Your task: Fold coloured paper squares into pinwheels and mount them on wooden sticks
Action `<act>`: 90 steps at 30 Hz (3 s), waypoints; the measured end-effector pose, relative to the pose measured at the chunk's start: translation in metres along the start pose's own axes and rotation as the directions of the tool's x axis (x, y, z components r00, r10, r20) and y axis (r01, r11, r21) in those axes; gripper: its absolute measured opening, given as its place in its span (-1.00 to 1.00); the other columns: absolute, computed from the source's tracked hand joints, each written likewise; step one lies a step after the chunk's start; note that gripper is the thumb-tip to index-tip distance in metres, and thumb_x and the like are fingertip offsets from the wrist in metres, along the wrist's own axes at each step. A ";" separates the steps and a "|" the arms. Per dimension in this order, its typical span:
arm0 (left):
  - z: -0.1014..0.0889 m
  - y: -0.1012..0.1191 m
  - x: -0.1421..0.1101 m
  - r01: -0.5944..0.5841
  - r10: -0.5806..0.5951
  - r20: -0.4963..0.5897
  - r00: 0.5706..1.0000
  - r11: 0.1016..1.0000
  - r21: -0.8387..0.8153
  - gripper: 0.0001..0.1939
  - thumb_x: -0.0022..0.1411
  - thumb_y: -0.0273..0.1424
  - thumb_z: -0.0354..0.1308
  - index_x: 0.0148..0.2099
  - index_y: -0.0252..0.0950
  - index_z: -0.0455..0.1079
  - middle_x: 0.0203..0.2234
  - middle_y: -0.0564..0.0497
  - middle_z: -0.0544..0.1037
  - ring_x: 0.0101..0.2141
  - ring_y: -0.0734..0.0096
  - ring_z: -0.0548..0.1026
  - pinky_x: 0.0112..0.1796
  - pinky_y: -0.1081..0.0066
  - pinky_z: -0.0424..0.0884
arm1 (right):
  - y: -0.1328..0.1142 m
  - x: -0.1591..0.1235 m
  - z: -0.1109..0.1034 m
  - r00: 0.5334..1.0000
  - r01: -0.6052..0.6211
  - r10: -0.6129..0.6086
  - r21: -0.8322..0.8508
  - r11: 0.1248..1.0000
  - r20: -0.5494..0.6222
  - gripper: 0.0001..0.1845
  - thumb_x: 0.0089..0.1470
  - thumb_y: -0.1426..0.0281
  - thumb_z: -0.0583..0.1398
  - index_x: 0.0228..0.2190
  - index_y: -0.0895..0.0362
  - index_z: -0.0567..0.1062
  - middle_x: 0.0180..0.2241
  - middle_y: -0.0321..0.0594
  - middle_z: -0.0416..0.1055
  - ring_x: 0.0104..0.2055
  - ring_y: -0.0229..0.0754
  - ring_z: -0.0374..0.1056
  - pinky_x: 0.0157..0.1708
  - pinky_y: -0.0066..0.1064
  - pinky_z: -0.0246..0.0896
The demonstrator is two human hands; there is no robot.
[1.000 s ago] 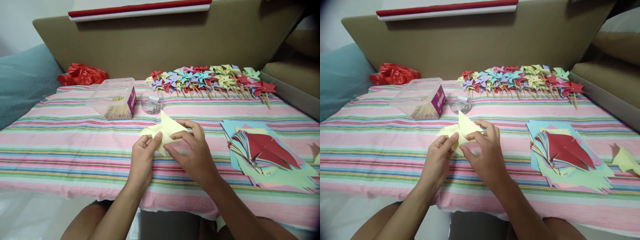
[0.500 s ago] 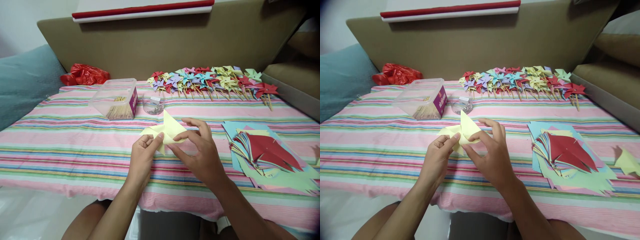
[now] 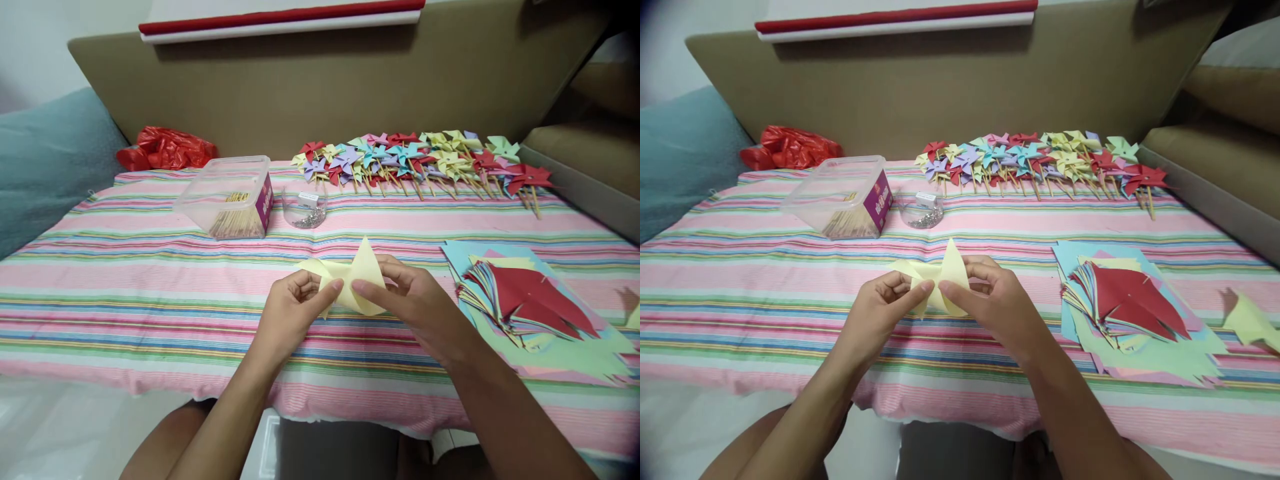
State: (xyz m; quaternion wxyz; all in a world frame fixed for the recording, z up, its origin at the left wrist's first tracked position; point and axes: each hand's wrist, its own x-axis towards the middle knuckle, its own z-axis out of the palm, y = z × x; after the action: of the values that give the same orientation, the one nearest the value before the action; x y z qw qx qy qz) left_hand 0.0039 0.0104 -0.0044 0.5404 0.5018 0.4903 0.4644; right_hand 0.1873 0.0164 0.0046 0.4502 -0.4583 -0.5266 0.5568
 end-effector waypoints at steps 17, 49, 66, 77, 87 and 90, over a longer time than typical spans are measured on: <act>-0.003 0.007 0.000 0.033 -0.022 0.131 0.991 0.997 -0.076 -0.80 0.17 -0.23 0.35 -0.27 -0.26 0.57 -0.38 -0.04 0.63 -0.36 0.32 0.55 -0.31 0.41 0.39 | 0.010 0.001 -0.002 0.997 -0.039 0.027 -0.153 0.988 -0.076 -0.69 -0.01 0.24 0.36 -0.19 0.07 0.63 -0.10 -0.16 0.55 -0.25 -0.09 0.48 -0.38 -0.33 0.38; 0.027 -0.011 -0.003 -0.047 -0.037 -0.229 0.973 0.934 -0.353 -0.69 0.09 -0.19 0.41 -0.33 -0.37 0.56 -0.41 -0.04 0.63 -0.38 0.41 0.52 -0.30 0.44 0.44 | 0.025 -0.005 0.058 0.941 0.030 0.132 0.466 0.884 -0.312 -0.60 -0.03 0.17 0.42 -0.19 0.13 0.59 -0.26 -0.18 0.60 -0.23 -0.06 0.49 -0.22 -0.24 0.35; 0.012 -0.012 0.008 -0.020 -0.123 -0.267 0.956 0.879 -0.476 -0.75 0.03 -0.26 0.45 -0.37 -0.36 0.59 -0.46 0.01 0.58 -0.39 0.47 0.49 -0.31 0.51 0.41 | 0.013 0.003 -0.005 0.870 0.297 -0.418 -0.400 0.867 -0.262 -0.64 0.07 0.35 0.29 -0.05 -0.08 0.52 0.10 -0.14 0.34 0.09 0.02 0.35 0.01 -0.07 0.35; 0.014 -0.012 0.007 -0.013 -0.104 -0.236 0.966 0.894 -0.448 -0.77 0.06 -0.27 0.44 -0.36 -0.34 0.58 -0.47 0.01 0.60 -0.40 0.45 0.52 -0.30 0.49 0.43 | 0.006 -0.004 -0.007 0.805 0.504 -0.566 -0.707 0.496 0.177 -0.93 0.12 0.37 0.34 -0.31 -0.05 0.63 0.24 -0.16 0.22 0.29 0.14 0.10 0.19 0.09 0.15; 0.015 -0.013 0.004 -0.034 -0.061 -0.242 0.968 0.929 -0.370 -0.77 0.07 -0.28 0.44 -0.37 -0.34 0.55 -0.51 0.05 0.58 -0.43 0.48 0.51 -0.32 0.49 0.43 | 0.004 -0.003 -0.004 0.820 0.493 -0.555 -0.665 0.562 0.139 -0.90 0.20 0.33 0.27 -0.33 -0.02 0.64 0.15 -0.10 0.34 0.24 0.11 0.21 0.18 0.06 0.16; 0.016 -0.011 0.004 -0.037 -0.052 -0.247 0.968 0.939 -0.341 -0.77 0.09 -0.28 0.43 -0.36 -0.35 0.55 -0.53 0.06 0.57 -0.47 0.52 0.49 -0.36 0.52 0.40 | 0.006 -0.003 -0.001 0.855 0.441 -0.515 -0.608 0.660 0.061 -0.87 0.22 0.31 0.25 -0.34 0.00 0.62 0.13 -0.11 0.36 0.24 0.09 0.23 0.18 0.06 0.16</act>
State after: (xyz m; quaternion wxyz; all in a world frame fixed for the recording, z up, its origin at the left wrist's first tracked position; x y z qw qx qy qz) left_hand 0.0207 0.0117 -0.0151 0.5544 0.3349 0.4686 0.6008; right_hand 0.1888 0.0135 -0.0011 0.4407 -0.4537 -0.7499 0.1941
